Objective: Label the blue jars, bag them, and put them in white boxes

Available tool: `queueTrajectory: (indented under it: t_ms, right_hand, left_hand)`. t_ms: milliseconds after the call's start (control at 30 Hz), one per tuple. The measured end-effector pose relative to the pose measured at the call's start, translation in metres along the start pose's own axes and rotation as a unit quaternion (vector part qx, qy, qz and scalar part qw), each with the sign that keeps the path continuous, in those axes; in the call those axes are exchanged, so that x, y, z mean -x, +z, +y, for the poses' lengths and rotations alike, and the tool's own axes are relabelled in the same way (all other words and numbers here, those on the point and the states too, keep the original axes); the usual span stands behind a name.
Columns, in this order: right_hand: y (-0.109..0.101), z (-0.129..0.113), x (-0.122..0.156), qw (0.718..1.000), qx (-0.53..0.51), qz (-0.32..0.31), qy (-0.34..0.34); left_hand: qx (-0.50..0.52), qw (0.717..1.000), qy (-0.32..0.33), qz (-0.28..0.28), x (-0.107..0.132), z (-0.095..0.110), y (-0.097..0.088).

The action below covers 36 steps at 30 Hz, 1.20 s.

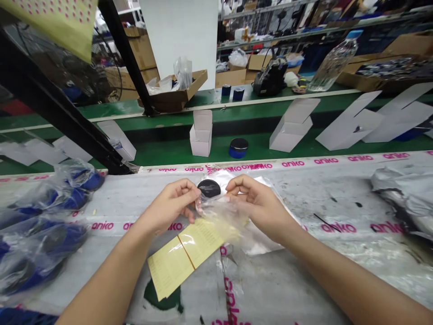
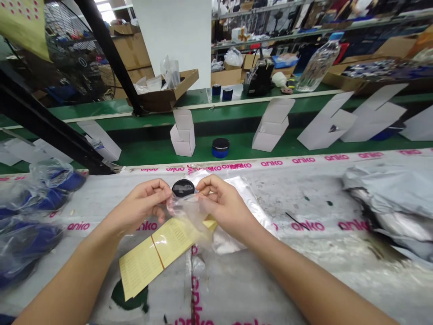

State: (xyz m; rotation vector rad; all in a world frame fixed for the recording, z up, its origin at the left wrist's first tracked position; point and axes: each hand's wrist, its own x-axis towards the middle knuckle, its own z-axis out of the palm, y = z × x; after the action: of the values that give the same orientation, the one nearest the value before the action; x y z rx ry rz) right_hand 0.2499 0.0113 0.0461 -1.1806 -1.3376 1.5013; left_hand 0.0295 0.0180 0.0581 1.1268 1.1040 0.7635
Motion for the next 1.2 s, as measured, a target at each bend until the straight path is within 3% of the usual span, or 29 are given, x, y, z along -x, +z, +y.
queueTrajectory:
  t_ms: [100, 233, 400, 500, 633, 700, 800, 900, 967, 1067, 1200]
  right_hand:
    - [0.002, 0.002, -0.008, 0.996, 0.074, 0.020, -0.043]
    - [0.000, 0.010, -0.019, 0.981, 0.159, 0.060, -0.095]
    - [0.001, 0.010, -0.044, 0.955, 0.282, 0.022, -0.084]
    - [0.003, 0.004, -0.055, 0.919, 0.385, -0.005, -0.085]
    - [-0.002, -0.005, -0.046, 0.895, 0.438, -0.028, -0.076]
    - [-0.006, -0.008, -0.036, 0.899, 0.426, -0.027, -0.098]
    - [-0.006, -0.005, -0.030, 0.921, 0.350, -0.069, -0.157]
    - [-0.003, 0.007, -0.031, 0.926, 0.331, -0.107, -0.150]
    - [-0.002, 0.015, -0.031, 0.911, 0.380, -0.088, -0.137]
    - [-0.007, 0.021, -0.027, 0.882, 0.435, -0.067, -0.167]
    - [-0.010, 0.021, -0.028, 0.884, 0.408, -0.110, -0.199]
  left_hand:
    - [-0.065, 0.991, 0.056, 0.100, -0.007, -0.010, 0.003]
    - [-0.195, 0.967, 0.091, 0.133, -0.014, -0.023, 0.003]
    - [-0.439, 0.878, 0.084, 0.168, -0.019, -0.024, 0.004]
    - [-0.491, 0.851, 0.060, 0.175, -0.020, -0.022, 0.009]
    - [-0.496, 0.847, 0.067, 0.178, -0.017, -0.024, 0.009]
    - [-0.468, 0.859, 0.105, 0.181, -0.014, -0.025, 0.003]
    - [-0.321, 0.923, 0.169, 0.126, -0.013, -0.027, -0.007]
    - [-0.180, 0.970, 0.163, 0.021, -0.015, -0.029, -0.012]
    - [-0.165, 0.974, 0.153, -0.017, -0.015, -0.031, -0.013]
    - [-0.199, 0.967, 0.160, -0.023, -0.014, -0.033, -0.011]
    - [-0.261, 0.951, 0.168, -0.003, -0.012, -0.034, -0.006]
